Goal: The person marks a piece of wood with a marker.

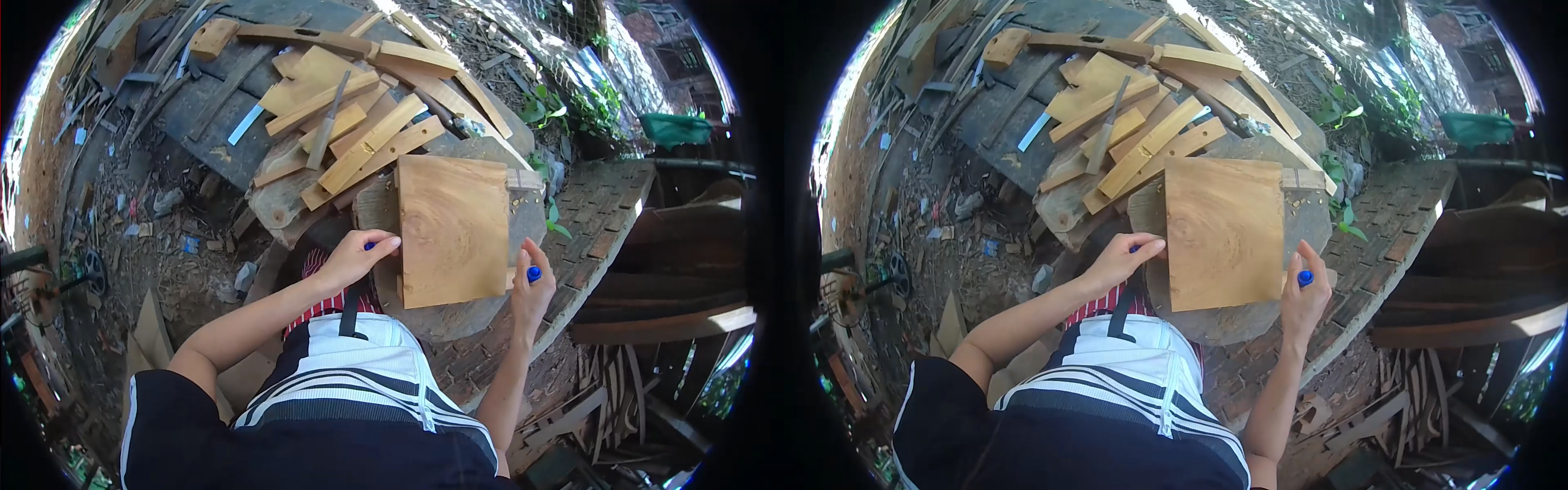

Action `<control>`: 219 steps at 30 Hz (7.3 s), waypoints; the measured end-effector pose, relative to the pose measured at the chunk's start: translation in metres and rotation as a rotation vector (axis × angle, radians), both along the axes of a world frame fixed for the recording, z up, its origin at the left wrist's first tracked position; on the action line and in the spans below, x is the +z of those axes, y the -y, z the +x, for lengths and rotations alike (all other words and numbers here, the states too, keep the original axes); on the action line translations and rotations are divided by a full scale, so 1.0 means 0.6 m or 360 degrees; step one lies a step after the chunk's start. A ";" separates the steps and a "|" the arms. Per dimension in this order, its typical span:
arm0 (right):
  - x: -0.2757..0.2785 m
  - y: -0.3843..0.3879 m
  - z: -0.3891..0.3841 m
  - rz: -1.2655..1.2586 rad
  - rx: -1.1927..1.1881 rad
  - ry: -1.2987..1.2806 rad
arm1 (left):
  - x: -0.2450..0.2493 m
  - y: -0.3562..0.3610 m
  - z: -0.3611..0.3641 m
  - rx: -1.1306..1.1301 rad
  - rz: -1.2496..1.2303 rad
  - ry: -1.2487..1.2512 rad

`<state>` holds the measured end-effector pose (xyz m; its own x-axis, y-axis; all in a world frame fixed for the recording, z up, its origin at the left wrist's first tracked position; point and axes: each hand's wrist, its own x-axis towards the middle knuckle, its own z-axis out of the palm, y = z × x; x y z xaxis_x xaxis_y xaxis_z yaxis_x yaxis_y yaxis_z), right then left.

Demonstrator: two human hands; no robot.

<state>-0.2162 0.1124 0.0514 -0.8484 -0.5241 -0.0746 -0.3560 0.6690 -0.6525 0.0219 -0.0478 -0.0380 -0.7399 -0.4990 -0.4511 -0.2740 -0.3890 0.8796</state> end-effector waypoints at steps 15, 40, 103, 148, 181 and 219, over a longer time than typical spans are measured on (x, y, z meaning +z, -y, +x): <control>-0.030 0.056 -0.059 0.0324 0.0010 0.0653 | -0.002 -0.029 -0.013 0.0125 -0.0090 -0.0072; -0.050 0.046 -0.082 0.0173 0.0059 0.0603 | 0.004 -0.023 -0.028 -0.0012 -0.0219 0.0005; -0.034 0.045 -0.081 0.0185 0.0246 0.0341 | 0.095 0.019 -0.064 -0.0406 -0.0144 0.0560; -0.049 0.043 -0.095 0.0395 0.0296 0.0451 | 0.025 -0.029 -0.033 0.0129 -0.0201 0.0051; 0.003 -0.095 -0.111 0.0360 0.0819 -0.0048 | 0.034 -0.057 -0.028 -0.0166 -0.0221 0.0192; -0.030 -0.098 -0.228 0.0437 0.1114 -0.0028 | 0.042 -0.078 -0.051 0.0117 0.0344 0.0285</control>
